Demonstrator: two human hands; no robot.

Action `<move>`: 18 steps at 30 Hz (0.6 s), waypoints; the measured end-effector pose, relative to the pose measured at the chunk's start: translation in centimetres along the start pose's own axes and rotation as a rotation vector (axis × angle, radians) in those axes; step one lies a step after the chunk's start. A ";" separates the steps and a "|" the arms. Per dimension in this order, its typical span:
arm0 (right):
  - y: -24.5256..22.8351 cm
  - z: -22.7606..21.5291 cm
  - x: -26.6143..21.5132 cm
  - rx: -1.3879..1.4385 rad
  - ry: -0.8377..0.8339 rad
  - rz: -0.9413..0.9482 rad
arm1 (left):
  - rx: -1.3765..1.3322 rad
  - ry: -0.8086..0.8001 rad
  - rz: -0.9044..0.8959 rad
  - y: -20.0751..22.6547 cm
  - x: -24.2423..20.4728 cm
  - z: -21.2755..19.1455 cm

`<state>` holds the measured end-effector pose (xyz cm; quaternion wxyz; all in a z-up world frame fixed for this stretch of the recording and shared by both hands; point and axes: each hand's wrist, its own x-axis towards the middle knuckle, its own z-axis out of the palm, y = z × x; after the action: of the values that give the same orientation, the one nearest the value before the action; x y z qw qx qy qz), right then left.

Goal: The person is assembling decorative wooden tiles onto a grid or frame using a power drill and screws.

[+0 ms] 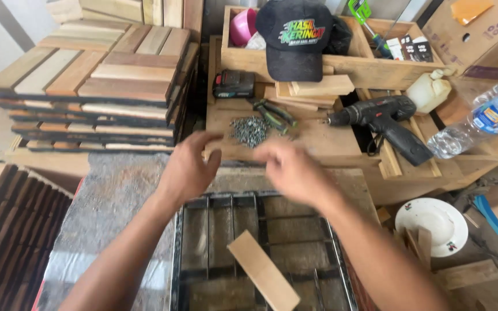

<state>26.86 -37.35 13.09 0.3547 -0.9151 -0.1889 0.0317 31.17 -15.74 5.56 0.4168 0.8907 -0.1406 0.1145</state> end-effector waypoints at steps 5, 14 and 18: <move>1.9 7.1 -10.2 -0.219 -0.386 0.244 | 0.002 -0.088 0.204 3.4 -14.1 0.1; 1.4 -1.0 -24.4 0.082 0.152 0.834 | 0.484 -0.264 0.599 1.3 -30.3 9.0; 5.6 -3.6 -34.4 -0.176 0.141 1.322 | 0.482 -0.322 0.478 3.9 -29.9 7.8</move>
<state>-2.57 -56.09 9.45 0.1960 -0.8638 0.4331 0.1669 2.55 -19.50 -6.19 0.1295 0.9119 -0.3772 0.0970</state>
